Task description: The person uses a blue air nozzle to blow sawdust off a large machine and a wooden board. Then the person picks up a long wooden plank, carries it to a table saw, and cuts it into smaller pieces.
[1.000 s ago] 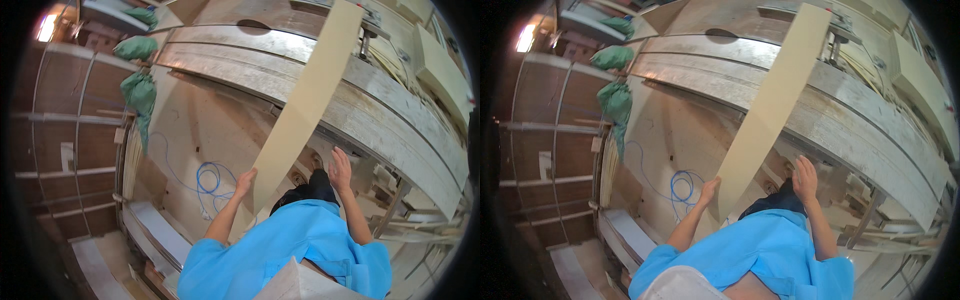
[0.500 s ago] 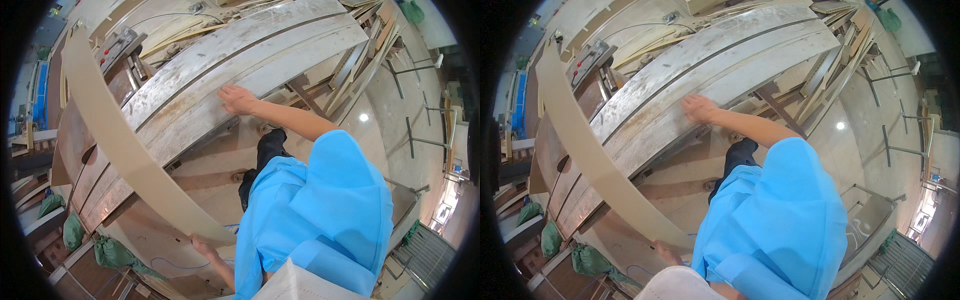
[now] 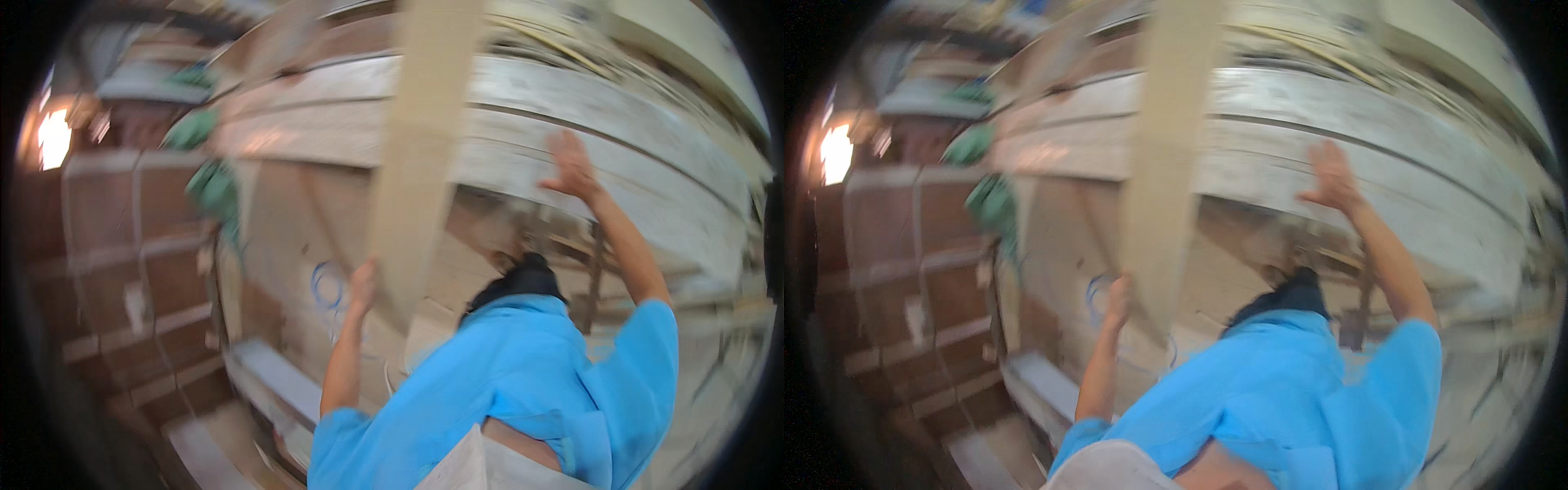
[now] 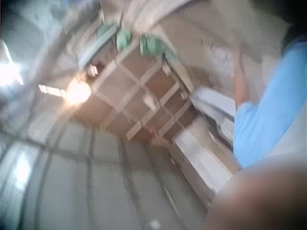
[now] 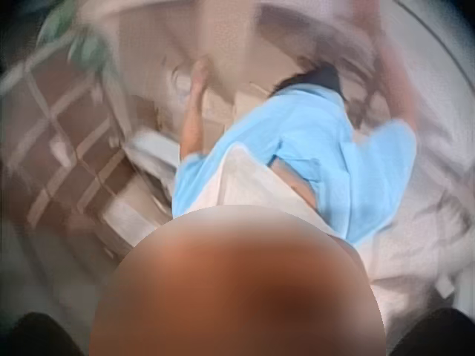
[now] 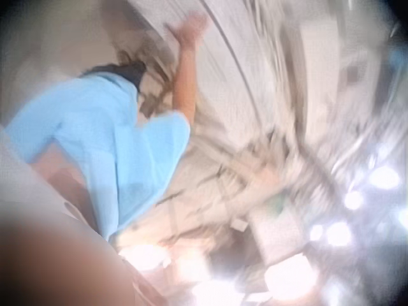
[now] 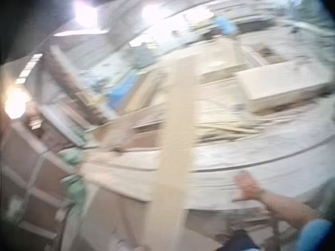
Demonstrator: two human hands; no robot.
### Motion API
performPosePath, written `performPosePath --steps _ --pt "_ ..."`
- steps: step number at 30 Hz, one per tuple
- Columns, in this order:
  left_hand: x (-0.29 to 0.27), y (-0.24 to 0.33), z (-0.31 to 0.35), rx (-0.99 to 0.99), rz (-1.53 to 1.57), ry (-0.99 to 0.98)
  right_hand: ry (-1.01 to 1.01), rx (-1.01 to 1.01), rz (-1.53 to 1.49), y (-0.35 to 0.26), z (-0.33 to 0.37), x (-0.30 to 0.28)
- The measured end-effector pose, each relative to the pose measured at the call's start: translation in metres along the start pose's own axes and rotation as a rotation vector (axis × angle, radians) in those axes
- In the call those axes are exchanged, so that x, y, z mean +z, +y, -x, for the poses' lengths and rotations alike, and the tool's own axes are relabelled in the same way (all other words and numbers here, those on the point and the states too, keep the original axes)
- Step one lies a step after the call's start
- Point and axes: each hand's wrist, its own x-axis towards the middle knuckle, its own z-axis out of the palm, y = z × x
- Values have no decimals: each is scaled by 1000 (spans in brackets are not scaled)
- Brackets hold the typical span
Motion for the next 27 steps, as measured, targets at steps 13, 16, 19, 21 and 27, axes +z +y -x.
performPosePath --steps 13,16,19,21,27 --pt "86 39 46 -38 163 -24 387 129 -127 -13 -57 15" --pt "84 43 41 16 324 -99 294 120 -145 -3 -55 16" --pt "76 47 36 -102 352 -169 377 118 -130 1 -50 11" --pt "70 50 35 -22 314 -114 356 139 -139 2 -45 3" --pt "46 46 27 -114 421 -106 318 164 -122 21 -26 -18"
